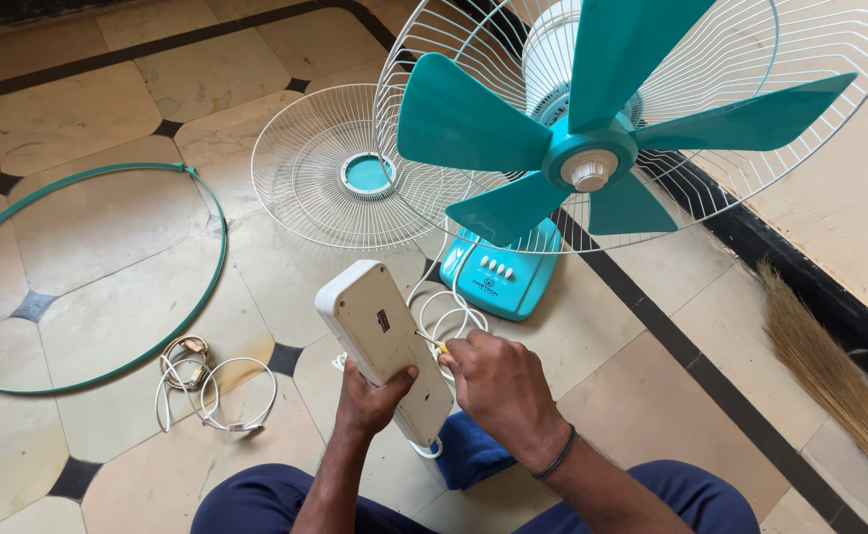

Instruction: The person sits on the floor and uses a screwdriver to unscrew the back panel of a white power strip. After setting the power strip aside, the person picks up a white fan cage and uses the screwdriver to tighten a screw on the central hub of the fan cage.

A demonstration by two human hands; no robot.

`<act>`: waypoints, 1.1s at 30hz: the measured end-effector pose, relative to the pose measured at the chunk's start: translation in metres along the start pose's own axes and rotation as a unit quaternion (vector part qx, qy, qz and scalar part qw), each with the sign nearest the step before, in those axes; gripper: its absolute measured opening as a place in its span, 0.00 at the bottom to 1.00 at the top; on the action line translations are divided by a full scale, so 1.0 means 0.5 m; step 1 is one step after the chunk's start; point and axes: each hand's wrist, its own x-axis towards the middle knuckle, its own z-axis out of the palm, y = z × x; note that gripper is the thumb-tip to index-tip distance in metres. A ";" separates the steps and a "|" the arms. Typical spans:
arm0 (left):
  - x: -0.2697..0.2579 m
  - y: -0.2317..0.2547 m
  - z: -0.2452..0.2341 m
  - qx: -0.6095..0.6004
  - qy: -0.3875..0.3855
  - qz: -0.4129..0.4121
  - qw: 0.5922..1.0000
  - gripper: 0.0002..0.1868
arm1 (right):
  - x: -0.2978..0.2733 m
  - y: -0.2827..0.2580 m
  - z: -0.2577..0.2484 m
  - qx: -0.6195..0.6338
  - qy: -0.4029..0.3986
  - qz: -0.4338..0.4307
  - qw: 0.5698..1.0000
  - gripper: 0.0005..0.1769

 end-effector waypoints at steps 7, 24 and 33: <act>0.000 -0.018 -0.003 -0.091 0.021 -0.046 0.995 0.17 | 0.013 0.005 -0.006 0.145 -0.012 0.039 0.989 0.08; 0.005 0.033 -0.010 -0.316 0.004 -0.097 0.944 0.35 | 0.021 0.016 -0.023 0.237 0.016 0.047 0.970 0.13; 0.004 0.038 -0.009 -0.355 -0.016 -0.092 0.930 0.38 | 0.020 0.008 -0.028 0.250 0.045 0.058 0.966 0.14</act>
